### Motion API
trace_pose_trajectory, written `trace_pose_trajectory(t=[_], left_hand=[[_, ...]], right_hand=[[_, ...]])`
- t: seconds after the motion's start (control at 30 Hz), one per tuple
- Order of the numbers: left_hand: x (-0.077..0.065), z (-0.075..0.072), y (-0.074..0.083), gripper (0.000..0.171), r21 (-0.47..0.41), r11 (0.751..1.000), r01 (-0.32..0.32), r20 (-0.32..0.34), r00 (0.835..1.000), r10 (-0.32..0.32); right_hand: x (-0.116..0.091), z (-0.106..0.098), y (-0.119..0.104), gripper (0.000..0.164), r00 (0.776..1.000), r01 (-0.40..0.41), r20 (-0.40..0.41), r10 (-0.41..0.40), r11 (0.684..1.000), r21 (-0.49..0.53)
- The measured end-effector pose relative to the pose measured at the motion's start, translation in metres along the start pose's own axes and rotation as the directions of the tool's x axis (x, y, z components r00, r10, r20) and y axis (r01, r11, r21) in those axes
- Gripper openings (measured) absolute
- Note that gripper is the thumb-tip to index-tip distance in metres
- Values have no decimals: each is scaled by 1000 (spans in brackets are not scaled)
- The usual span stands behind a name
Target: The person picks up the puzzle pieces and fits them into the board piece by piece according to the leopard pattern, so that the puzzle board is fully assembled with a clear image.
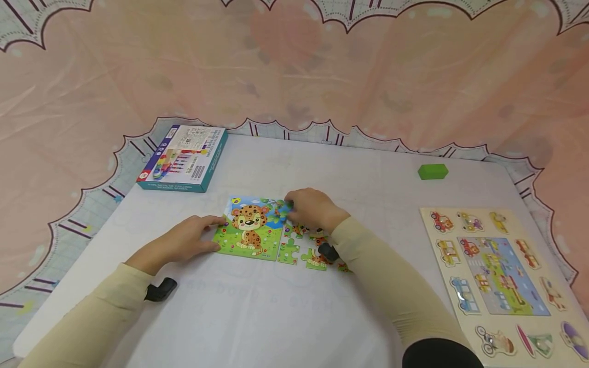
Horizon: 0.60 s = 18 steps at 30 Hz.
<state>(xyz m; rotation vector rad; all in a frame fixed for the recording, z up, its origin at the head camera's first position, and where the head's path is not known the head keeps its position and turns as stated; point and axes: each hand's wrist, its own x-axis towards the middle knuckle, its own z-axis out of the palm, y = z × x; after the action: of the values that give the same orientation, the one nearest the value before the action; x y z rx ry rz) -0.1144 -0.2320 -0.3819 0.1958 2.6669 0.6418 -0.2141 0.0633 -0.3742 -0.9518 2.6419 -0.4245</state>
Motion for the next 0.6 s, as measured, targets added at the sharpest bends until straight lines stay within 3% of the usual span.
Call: trace_pose_trajectory(t=[0.6], left_hand=[[1,1,-2,62,-2,1000,0,-4,1000,0]], right_hand=[[10,7,-8,37,999,43,1,-43,999,-29]])
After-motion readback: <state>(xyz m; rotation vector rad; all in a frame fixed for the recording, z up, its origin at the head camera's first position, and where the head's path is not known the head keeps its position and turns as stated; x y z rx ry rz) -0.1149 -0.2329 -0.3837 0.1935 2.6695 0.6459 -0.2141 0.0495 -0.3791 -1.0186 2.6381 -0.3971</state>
